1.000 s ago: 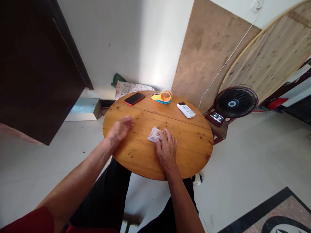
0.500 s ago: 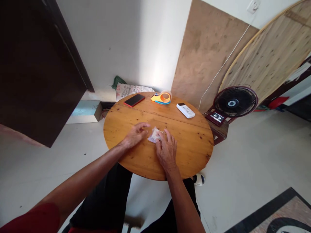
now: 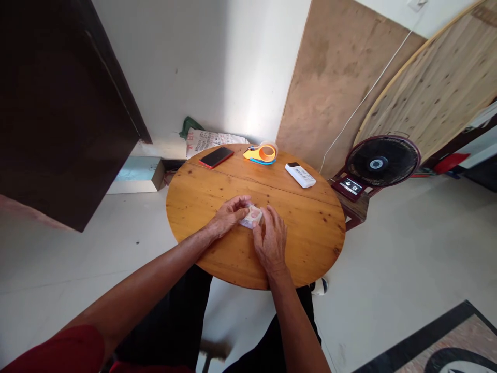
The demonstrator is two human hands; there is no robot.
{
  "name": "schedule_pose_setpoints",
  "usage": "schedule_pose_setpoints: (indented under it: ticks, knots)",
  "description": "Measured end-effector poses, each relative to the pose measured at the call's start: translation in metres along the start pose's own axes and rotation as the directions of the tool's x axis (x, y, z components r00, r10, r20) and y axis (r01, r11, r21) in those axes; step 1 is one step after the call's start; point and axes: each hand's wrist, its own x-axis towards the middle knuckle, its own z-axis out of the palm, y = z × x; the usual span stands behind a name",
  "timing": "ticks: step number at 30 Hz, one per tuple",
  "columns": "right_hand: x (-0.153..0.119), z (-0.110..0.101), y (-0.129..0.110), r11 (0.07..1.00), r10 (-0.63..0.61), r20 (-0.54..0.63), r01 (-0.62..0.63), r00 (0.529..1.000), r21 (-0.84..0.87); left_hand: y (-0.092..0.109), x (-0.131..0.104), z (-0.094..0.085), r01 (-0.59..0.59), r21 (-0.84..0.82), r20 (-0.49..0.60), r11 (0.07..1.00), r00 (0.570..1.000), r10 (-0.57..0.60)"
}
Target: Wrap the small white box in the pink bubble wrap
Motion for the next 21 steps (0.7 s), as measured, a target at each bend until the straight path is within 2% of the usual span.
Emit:
schedule_pose_setpoints:
  ticks: [8,13,21]
  knots:
    - [0.000,-0.001,0.000,0.999,-0.033,-0.029,0.034,0.999,0.029,0.002,-0.001,0.002,-0.003,-0.009,-0.014,1.000,1.000,0.003]
    - [0.002,-0.003,0.000,0.999,-0.012,0.006,0.011,1.000,0.050,0.004,-0.002,0.004,0.006,0.041,-0.029,0.999,1.000,-0.005]
    - [0.018,-0.017,-0.002,0.975,-0.075,0.135,0.101,0.988,-0.198,0.006,-0.003,0.005,0.013,0.083,-0.027,0.996,1.000,-0.011]
